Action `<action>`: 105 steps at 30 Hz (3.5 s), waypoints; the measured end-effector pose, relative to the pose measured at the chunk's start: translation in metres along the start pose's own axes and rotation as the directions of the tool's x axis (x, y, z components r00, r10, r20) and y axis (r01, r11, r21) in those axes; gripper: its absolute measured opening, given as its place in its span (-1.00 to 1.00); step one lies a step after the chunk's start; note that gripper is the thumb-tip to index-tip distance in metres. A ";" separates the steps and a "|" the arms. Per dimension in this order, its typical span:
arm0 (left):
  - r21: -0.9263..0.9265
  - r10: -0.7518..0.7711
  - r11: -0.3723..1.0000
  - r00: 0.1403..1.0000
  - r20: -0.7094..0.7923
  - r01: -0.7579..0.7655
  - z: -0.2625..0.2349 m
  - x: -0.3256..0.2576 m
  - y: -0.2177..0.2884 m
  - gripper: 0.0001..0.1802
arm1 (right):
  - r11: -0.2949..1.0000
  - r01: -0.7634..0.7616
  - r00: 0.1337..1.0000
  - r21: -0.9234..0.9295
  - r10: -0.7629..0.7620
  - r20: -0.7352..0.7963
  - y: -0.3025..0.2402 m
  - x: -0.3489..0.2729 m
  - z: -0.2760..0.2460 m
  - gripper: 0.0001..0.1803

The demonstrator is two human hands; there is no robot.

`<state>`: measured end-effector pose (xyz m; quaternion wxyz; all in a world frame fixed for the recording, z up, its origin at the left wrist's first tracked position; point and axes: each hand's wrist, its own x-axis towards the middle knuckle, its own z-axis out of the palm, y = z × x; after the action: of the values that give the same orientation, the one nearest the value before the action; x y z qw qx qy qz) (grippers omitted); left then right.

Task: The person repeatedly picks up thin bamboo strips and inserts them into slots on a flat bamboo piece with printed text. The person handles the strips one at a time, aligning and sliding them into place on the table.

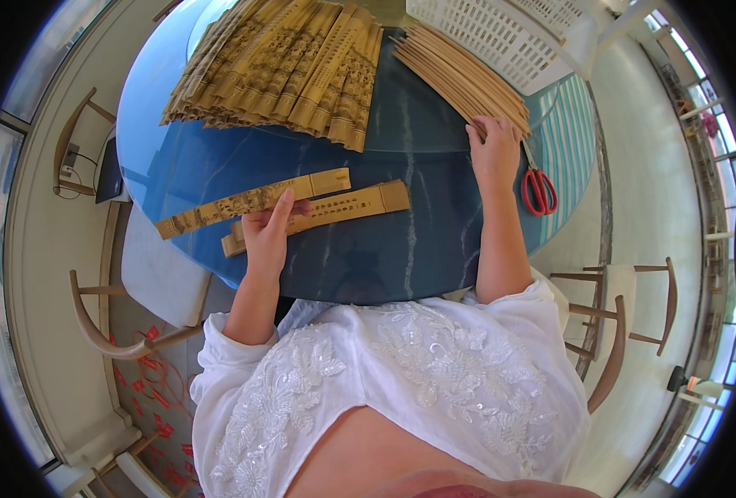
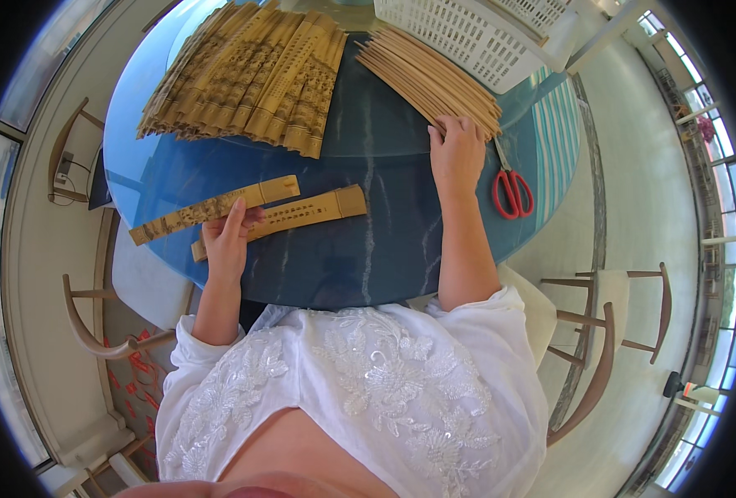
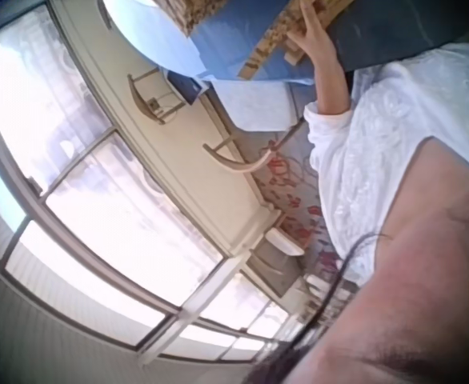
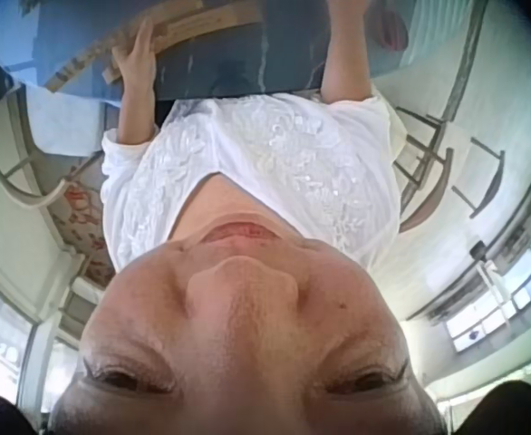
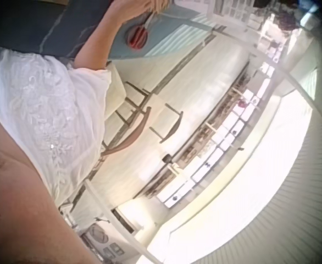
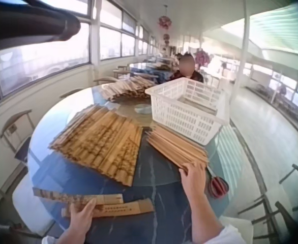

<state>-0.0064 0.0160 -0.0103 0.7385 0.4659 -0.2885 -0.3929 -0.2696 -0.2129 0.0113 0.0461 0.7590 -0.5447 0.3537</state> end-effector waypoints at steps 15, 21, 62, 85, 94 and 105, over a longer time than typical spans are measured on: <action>-0.070 0.059 0.996 0.996 -0.063 -0.064 0.000 0.004 0.000 -0.75 | 0.501 -0.214 0.975 0.838 0.157 0.155 -0.021 0.007 -0.016 -0.88; -0.100 0.117 0.987 0.986 -0.115 -0.129 -0.001 0.004 0.002 -0.74 | -0.224 -0.464 0.886 0.857 -0.119 0.449 -0.018 0.003 -0.023 -0.86; -0.041 0.142 0.989 0.989 0.047 -0.141 0.002 0.000 0.002 -0.76 | -0.187 -0.768 0.629 0.613 -0.407 0.663 -0.068 -0.028 -0.014 -0.64; -0.120 0.055 0.992 0.997 0.061 -0.047 0.000 -0.001 0.004 -0.75 | -0.307 -0.822 0.566 0.480 -0.539 0.624 -0.062 -0.031 -0.004 -0.79; -0.036 -0.025 0.999 0.988 0.155 0.031 0.003 -0.003 0.001 -0.75 | -0.117 -0.882 0.429 0.456 -0.596 0.678 -0.078 -0.043 -0.008 -0.74; -0.018 -0.052 0.998 0.968 0.245 0.058 0.008 -0.004 0.002 -0.76 | 0.134 -0.775 0.474 0.617 -0.523 0.709 -0.087 -0.053 -0.012 -0.75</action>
<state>-0.0146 0.0157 -0.0057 0.6920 0.4125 -0.3590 -0.4713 -0.2092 -0.1304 0.0158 -0.7786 0.5726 -0.1854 0.1777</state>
